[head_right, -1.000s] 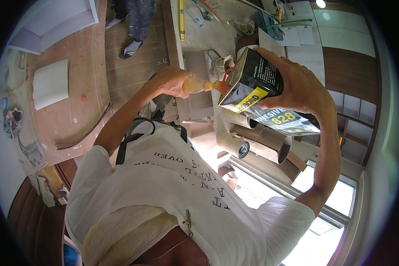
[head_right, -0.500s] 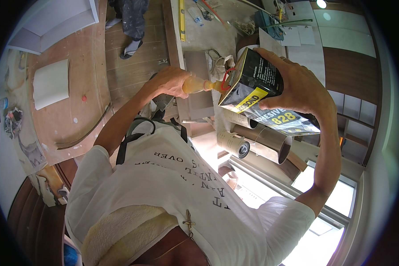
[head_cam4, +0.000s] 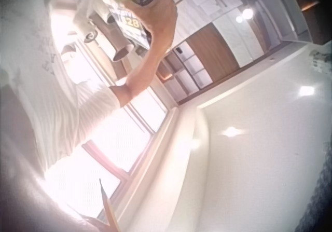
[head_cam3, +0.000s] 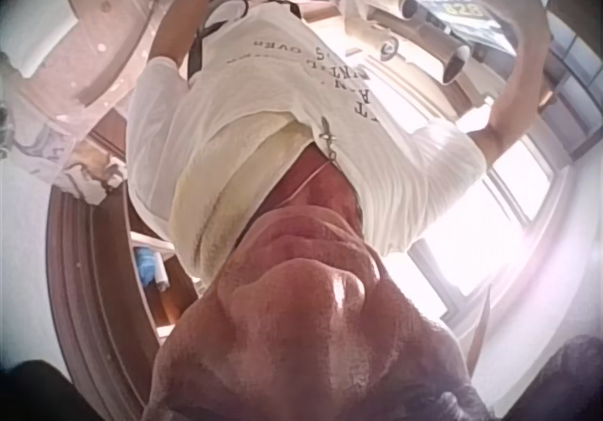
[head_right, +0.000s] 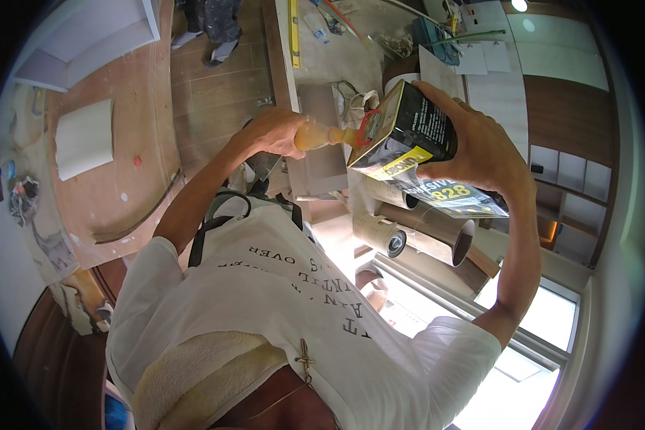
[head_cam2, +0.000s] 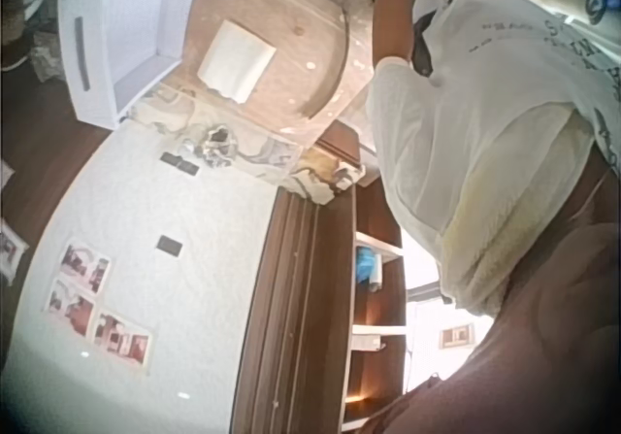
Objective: The person handles a small bottle and a can, pours liquid from the can into the bottle, then picks up a wooden panel and places it against a curved furniture structure. The person adjusts the panel's position and presses it into place.
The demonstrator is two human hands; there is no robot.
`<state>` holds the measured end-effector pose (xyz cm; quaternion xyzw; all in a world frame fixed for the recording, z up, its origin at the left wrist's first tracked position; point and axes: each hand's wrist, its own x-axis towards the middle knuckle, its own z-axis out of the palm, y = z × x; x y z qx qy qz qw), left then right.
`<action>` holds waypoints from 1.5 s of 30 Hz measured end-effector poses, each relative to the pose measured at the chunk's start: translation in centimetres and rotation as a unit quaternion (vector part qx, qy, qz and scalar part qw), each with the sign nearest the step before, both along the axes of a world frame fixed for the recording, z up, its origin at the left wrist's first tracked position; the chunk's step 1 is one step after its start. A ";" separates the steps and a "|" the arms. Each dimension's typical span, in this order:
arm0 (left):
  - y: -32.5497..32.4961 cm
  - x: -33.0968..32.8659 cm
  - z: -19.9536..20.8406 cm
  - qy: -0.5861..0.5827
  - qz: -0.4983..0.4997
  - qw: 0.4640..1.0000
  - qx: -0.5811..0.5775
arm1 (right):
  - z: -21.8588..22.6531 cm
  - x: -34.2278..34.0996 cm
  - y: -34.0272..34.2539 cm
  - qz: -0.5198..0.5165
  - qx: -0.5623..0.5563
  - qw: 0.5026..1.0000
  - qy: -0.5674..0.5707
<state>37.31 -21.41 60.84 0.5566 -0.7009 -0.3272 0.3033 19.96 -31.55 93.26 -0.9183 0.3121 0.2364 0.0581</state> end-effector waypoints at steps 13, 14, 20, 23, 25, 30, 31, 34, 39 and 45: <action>-0.6 -0.4 0.1 0.004 -0.008 1.000 -0.011 | -0.6 -2.4 -0.2 -0.043 0.006 0.998 -0.037; -0.6 -0.4 0.2 0.002 -0.010 1.000 -0.007 | -0.7 -2.5 -0.2 -0.043 0.006 0.998 -0.040; -0.7 -0.9 0.5 0.005 -0.006 1.000 0.009 | -0.6 -3.5 -0.2 -0.048 0.005 0.997 -0.067; -0.8 -1.0 0.7 0.014 -0.009 1.000 0.020 | -0.6 -4.0 -0.1 -0.049 0.012 0.995 -0.085; -0.8 -1.0 0.7 0.014 -0.010 1.000 0.022 | -0.7 -4.2 0.0 -0.051 0.016 0.994 -0.095; -1.0 -1.4 1.0 0.004 -0.012 1.000 0.020 | -0.9 -5.5 0.2 -0.047 0.025 0.990 -0.132; -1.0 -1.4 1.2 0.003 -0.013 1.000 0.024 | -1.0 -5.8 0.3 -0.047 0.027 0.989 -0.140; -0.9 -1.4 1.2 0.001 -0.015 0.999 0.032 | -1.5 -6.7 0.3 -0.048 0.027 0.986 -0.160; -1.0 -1.8 1.5 0.002 -0.025 0.999 0.032 | -1.8 -8.3 0.5 -0.076 0.025 0.983 -0.166; -0.9 -1.9 2.5 0.007 -0.036 0.997 0.064 | -1.8 -9.0 1.2 -0.086 0.021 0.981 -0.173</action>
